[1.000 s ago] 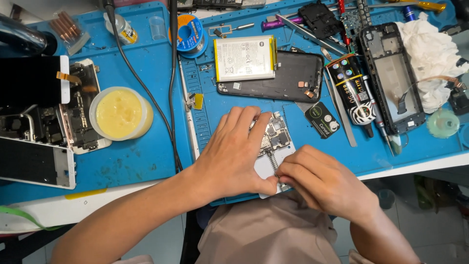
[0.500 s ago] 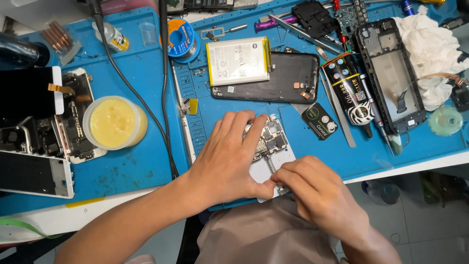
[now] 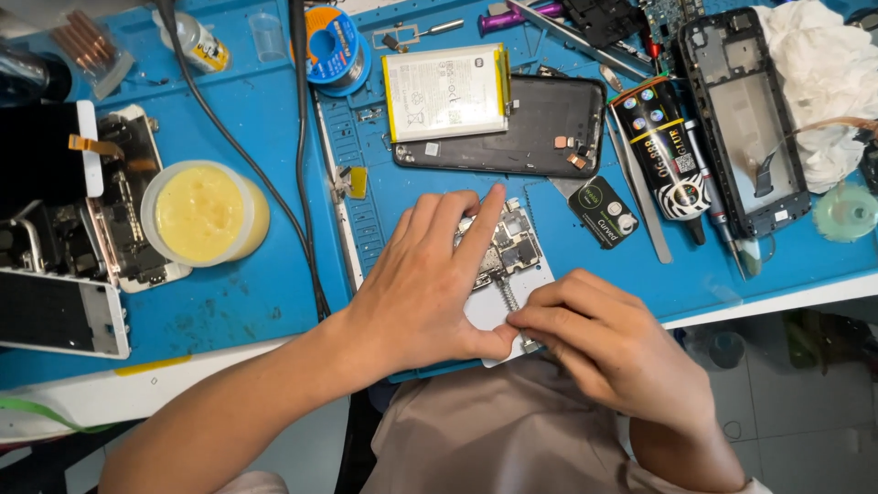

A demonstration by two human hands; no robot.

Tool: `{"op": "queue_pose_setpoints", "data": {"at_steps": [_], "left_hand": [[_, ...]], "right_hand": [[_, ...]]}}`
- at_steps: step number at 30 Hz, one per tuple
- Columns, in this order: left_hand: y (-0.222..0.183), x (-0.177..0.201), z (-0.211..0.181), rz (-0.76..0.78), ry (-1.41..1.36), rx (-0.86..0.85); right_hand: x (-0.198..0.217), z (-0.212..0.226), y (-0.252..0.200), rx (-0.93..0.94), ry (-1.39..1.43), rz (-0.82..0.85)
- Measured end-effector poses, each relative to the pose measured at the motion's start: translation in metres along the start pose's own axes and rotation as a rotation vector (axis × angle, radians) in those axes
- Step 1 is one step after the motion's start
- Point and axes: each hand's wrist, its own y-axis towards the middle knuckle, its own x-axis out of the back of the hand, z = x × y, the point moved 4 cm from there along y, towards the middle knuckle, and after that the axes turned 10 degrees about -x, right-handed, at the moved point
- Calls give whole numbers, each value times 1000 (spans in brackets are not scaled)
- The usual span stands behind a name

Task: Applying flux to a mobile phone motherboard using tweezers during a repair process.

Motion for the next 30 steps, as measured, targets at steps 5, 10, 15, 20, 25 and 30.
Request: {"op": "queue_pose_setpoints", "data": {"at_steps": [5,10,15,20,25,30], "left_hand": [[-2,3,-3,-62,-44,-1],[0,5,-2,-96,-43,-11],[1,7,-1,-72,-86,-6],[1,13,7,28,-158,2],[2,26,18,124,-232,65],[2,29,22,11,-226,55]], "right_hand": [[-1,5,6,33,-44,-16],[-9,11,7,66,-128,-105],[-13,17,6,14,-233,-197],[-5,10,4,51,-34,-197],[12,-7,5,-125,-143,-370],[10,-7,17,-118,-149,-354]]}}
